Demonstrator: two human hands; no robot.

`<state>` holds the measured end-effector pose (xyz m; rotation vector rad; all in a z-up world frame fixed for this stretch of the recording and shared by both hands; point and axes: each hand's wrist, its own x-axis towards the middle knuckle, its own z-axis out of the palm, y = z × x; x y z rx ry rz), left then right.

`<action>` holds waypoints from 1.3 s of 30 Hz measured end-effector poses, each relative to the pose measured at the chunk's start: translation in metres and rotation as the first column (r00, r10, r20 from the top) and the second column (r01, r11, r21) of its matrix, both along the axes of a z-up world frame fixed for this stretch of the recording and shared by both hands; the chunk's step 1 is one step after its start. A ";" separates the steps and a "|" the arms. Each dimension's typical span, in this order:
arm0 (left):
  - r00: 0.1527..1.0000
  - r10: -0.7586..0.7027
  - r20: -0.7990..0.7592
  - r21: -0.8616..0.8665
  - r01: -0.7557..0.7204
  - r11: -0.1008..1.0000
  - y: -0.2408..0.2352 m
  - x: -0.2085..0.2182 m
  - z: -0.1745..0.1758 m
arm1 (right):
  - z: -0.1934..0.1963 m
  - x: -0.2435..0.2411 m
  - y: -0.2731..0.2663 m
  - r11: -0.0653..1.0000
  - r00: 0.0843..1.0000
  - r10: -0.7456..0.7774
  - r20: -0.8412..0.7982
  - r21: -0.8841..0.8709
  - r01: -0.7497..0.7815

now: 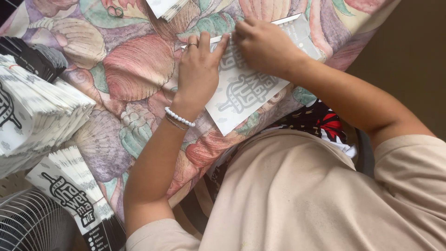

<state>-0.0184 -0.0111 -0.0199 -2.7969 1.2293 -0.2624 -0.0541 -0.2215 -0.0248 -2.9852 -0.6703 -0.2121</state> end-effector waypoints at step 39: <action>0.999 -0.036 -0.013 -0.097 0.035 0.995 0.008 0.002 0.015 | -0.007 -0.039 -0.078 0.988 0.943 -0.122 0.309 -0.050 0.145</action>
